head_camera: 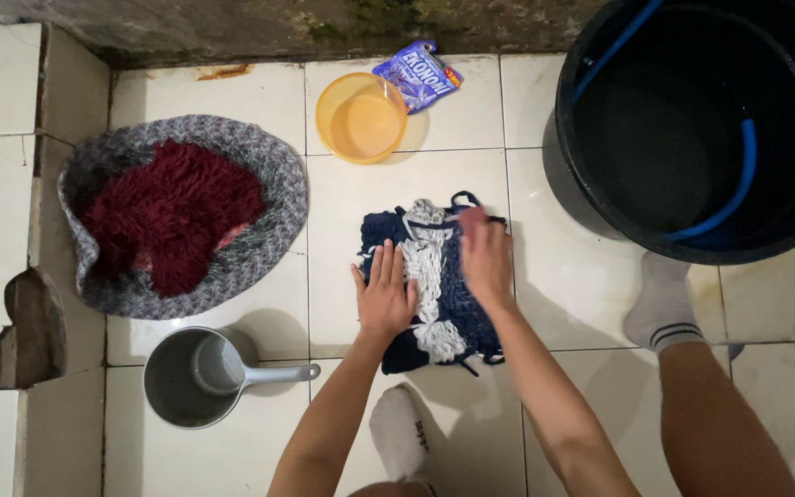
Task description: The person scrubs a small rug using a brush by hand, applying pressure across the surface while the rug sits on a tiled floor.
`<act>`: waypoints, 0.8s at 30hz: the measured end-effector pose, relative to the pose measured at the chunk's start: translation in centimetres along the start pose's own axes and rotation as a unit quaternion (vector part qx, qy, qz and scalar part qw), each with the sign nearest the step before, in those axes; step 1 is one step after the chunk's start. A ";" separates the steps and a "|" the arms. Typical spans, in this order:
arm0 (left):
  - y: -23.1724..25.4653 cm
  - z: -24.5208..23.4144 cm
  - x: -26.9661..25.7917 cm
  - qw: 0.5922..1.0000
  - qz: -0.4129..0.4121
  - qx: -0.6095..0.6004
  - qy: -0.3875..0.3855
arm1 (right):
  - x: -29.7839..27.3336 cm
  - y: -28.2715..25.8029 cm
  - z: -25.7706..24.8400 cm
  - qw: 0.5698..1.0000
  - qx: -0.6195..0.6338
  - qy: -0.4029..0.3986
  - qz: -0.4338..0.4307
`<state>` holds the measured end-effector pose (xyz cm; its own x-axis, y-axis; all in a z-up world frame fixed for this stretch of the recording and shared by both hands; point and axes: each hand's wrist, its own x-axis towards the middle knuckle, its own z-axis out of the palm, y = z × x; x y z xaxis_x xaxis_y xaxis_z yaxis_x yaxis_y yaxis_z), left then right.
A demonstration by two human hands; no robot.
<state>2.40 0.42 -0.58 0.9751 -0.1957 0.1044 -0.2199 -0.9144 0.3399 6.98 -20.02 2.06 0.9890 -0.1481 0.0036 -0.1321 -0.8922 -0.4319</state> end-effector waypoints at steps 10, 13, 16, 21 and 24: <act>0.2 -0.3 0.2 1.000 -0.003 -0.014 0.012 | -4.1 -1.9 2.1 0.988 0.034 0.025 -0.149; 0.2 -0.3 0.0 1.000 -0.003 0.001 0.006 | -2.1 -0.2 0.7 0.996 0.047 -0.062 0.048; 0.2 -0.4 0.0 1.000 -0.002 0.000 0.006 | -1.9 0.7 0.4 0.996 -0.010 0.080 -0.024; 0.1 -0.3 0.3 1.000 -0.013 0.002 -0.012 | -4.1 -2.2 3.2 0.994 -0.007 0.035 -0.103; 0.1 -0.1 0.1 1.000 -0.015 0.001 -0.016 | -3.6 -2.2 2.6 0.990 -0.048 -0.003 -0.134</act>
<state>2.52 0.34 -0.39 0.9816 -0.1797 0.0648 -0.1911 -0.9204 0.3411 3.89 -16.47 0.67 0.9896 0.1025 0.1011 0.1305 -0.9353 -0.3290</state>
